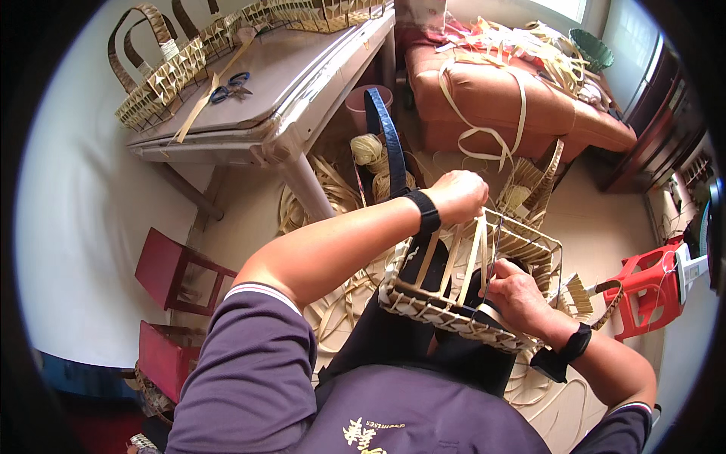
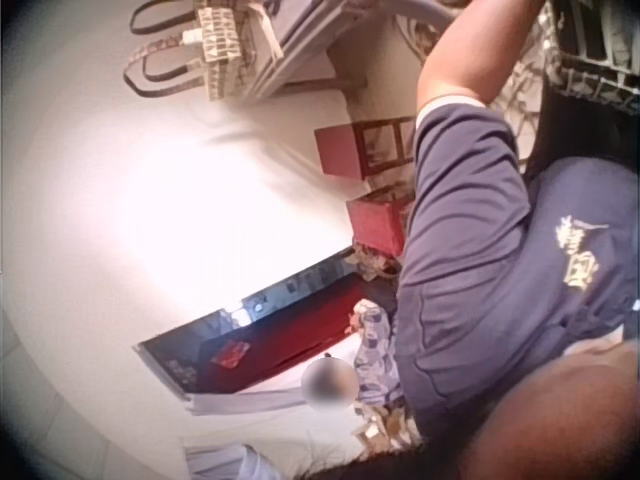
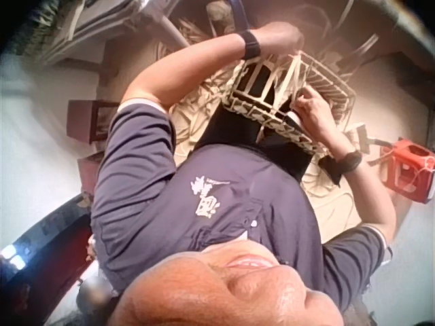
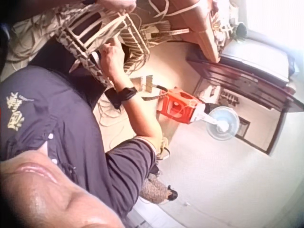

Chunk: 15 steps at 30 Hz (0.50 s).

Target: The person weaves a basket by threading strips of bamboo through a wire frame.

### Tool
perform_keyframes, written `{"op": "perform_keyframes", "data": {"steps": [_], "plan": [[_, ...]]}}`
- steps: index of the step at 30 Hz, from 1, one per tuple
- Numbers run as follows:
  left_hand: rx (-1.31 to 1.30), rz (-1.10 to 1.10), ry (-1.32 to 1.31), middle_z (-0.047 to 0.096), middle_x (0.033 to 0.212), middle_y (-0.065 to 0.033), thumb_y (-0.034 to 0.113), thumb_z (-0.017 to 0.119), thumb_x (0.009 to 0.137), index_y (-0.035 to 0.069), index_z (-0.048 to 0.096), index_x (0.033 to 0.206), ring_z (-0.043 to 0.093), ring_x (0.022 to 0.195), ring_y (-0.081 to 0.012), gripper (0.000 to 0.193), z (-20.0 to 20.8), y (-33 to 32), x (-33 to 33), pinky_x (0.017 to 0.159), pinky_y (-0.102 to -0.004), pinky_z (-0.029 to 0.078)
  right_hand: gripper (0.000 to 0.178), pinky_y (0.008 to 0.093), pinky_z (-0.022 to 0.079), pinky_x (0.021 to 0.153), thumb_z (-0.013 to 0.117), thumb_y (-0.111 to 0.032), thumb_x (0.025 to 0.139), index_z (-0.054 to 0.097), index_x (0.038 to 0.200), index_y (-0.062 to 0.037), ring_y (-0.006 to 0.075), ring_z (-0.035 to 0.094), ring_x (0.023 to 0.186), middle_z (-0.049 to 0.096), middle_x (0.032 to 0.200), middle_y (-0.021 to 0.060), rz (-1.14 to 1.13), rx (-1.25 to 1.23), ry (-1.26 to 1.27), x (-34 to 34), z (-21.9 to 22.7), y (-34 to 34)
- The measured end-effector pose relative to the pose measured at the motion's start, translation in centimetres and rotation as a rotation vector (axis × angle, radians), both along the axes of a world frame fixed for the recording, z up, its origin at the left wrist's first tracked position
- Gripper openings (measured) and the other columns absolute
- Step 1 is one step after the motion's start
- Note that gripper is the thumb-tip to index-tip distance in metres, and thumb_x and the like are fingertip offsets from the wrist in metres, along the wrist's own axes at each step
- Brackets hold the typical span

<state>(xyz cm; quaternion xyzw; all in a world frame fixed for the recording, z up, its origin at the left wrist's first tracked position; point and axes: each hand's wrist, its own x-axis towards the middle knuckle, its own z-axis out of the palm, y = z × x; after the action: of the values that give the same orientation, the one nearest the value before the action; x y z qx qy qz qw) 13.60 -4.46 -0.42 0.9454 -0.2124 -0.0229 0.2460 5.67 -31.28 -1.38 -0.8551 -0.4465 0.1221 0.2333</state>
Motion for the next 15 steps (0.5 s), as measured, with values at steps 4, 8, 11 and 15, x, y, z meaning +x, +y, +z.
{"op": "perform_keyframes", "data": {"steps": [4,8,11,15], "plan": [[-0.250,-0.001,-0.495,0.076,0.083,-0.0169,0.025,0.082,0.098,0.003,0.082,0.098,0.077,0.085,-0.0383,0.022,1.0,-0.4,-6.5,0.084,-0.0496,0.061,0.010,0.0346,0.062,0.079,0.077,-0.005,0.102,0.086,0.103,0.0000,0.0153,0.073,0.078,0.081,0.087,0.0050,-0.211,-0.145,0.389,2.0,-4.2,-1.5],[-0.549,-0.025,0.340,0.084,0.097,-0.0086,0.015,0.069,0.112,0.000,0.085,0.115,0.078,0.091,-0.0132,0.022,-2.1,-0.2,-16.5,0.087,-0.0339,0.064,0.016,0.0276,0.060,0.079,0.076,-0.004,0.104,0.088,0.113,0.0010,0.0050,0.070,0.082,0.083,0.093,-0.0006,-0.300,-0.018,0.877,3.6,-2.7,0.8],[-0.970,0.209,0.637,0.080,0.130,-0.0130,0.013,0.061,0.117,-0.004,0.067,0.151,0.079,0.102,-0.0155,0.038,-7.7,-1.0,-21.5,0.093,-0.0315,0.065,0.018,0.0290,0.061,0.087,0.077,-0.004,0.102,0.088,0.115,-0.0016,0.0078,0.073,0.088,0.085,0.095,0.0023,-0.229,-0.102,0.695,3.3,-2.8,1.9],[-1.187,0.301,0.702,0.073,0.132,-0.0085,0.014,0.060,0.118,-0.003,0.042,0.170,0.073,0.091,-0.0094,0.057,-8.6,-2.1,-22.4,0.081,-0.0262,0.061,0.017,0.0328,0.061,0.088,0.077,-0.010,0.103,0.087,0.115,-0.0033,0.0109,0.073,0.087,0.084,0.092,0.0075,-0.105,-0.061,0.559,3.5,-4.5,0.8]]}}
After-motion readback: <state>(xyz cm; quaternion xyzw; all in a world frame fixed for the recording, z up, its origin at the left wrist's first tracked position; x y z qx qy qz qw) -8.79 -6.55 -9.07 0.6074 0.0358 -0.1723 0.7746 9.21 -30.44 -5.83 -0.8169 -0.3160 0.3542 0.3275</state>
